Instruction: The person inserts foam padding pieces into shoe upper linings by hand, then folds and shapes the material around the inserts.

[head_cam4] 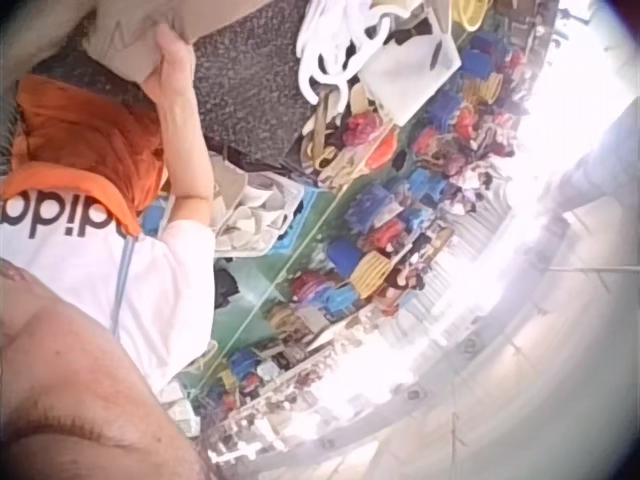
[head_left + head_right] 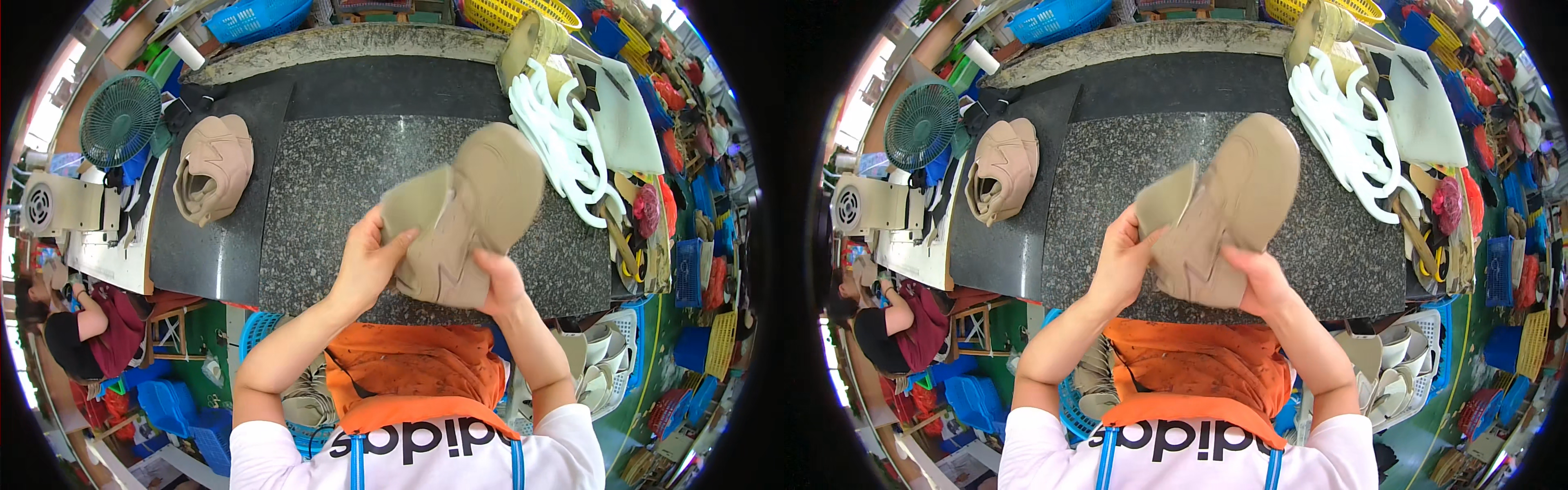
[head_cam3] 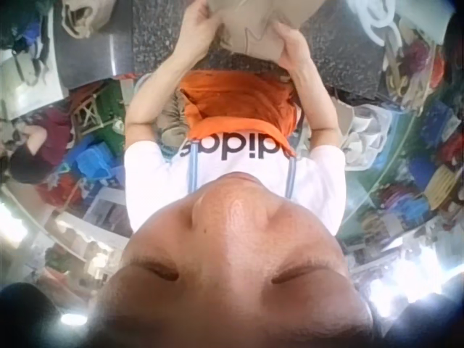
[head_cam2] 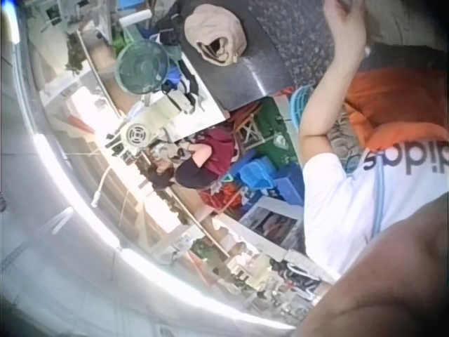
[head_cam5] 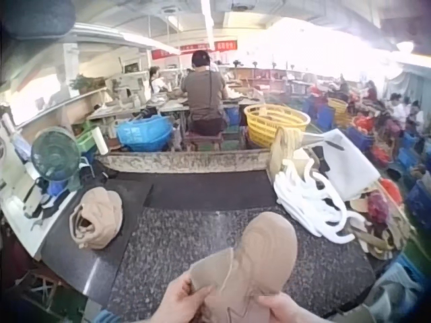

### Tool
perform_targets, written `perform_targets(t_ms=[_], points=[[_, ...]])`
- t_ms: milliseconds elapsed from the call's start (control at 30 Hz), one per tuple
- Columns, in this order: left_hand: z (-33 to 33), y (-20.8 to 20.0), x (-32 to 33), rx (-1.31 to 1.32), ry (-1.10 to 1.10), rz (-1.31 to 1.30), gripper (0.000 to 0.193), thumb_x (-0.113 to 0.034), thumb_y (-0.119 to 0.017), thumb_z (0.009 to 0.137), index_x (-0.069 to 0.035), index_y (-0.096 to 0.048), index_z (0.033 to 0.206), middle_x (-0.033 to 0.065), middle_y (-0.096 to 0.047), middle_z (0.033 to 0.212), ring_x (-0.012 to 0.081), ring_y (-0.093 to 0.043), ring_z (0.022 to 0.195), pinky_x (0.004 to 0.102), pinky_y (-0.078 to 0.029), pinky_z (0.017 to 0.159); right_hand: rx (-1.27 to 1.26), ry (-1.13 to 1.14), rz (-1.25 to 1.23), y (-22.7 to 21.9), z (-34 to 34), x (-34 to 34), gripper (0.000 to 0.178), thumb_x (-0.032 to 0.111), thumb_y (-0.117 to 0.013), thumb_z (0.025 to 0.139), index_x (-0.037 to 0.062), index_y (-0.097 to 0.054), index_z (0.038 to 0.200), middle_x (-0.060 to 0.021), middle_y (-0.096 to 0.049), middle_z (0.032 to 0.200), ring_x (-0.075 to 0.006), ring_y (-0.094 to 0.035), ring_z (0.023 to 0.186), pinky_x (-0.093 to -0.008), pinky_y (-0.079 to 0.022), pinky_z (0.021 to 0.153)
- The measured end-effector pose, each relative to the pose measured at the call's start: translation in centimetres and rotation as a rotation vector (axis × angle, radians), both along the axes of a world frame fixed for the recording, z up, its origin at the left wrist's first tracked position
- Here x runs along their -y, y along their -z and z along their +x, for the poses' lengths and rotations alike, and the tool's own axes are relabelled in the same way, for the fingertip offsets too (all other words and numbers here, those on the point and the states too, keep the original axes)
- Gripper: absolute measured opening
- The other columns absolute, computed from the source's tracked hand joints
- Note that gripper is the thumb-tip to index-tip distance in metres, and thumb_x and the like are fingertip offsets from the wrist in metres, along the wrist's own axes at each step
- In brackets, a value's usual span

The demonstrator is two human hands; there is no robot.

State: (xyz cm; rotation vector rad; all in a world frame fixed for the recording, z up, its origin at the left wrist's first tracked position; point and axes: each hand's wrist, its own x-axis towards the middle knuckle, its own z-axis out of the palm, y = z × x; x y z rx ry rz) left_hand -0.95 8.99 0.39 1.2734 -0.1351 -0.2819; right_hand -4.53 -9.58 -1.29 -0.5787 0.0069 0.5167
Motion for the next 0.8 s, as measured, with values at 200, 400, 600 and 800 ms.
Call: perform_targets(t_ms=[200,400,600,800], points=[[-0.5,-0.6,1.0,-0.132,-0.16,-0.208,0.031,-0.012,-0.051,0.094,-0.001,-0.045,0.122,0.0082,-0.058,0.114,0.0146,-0.057,0.104,0.0298,-0.048,0.087,0.033,0.213,-0.249,-2.2,-0.7,-0.1,0.066,0.022,-0.067,0.082,0.0021,-0.034,0.136,-0.0122,-0.048,0.13,-0.0215,-0.048,0.118,-0.0381,-0.041,0.097],[1.3,-1.5,-0.9,-0.055,0.174,0.066,0.028,-0.002,-0.057,0.086,0.001,-0.053,0.113,0.0107,-0.062,0.105,0.015,-0.06,0.097,0.0298,-0.051,0.08,0.188,0.346,-0.635,-2.7,-0.7,1.0,0.052,0.008,-0.068,0.081,-0.0002,-0.045,0.127,-0.0074,-0.055,0.119,-0.0163,-0.051,0.11,-0.0326,-0.042,0.095],[2.2,-2.3,0.0,-0.078,0.122,0.525,0.017,-0.005,-0.053,0.086,0.003,-0.057,0.1,0.0116,-0.065,0.082,0.0161,-0.064,0.08,0.0306,-0.052,0.073,0.323,0.469,-0.631,-2.7,-0.9,-0.4,0.042,0.008,-0.065,0.084,-0.0012,-0.05,0.123,-0.0069,-0.056,0.116,-0.0167,-0.051,0.112,-0.0342,-0.039,0.098],[0.0,-2.1,-1.5,0.043,0.115,-0.003,0.025,-0.004,-0.059,0.087,0.0,-0.047,0.108,0.0131,-0.066,0.086,0.0163,-0.064,0.085,0.028,-0.051,0.074,0.252,0.468,-0.485,-3.6,-0.3,-0.1,0.039,0.007,-0.062,0.087,0.0006,-0.052,0.123,-0.0049,-0.056,0.118,-0.0147,-0.052,0.109,-0.0314,-0.041,0.095]])
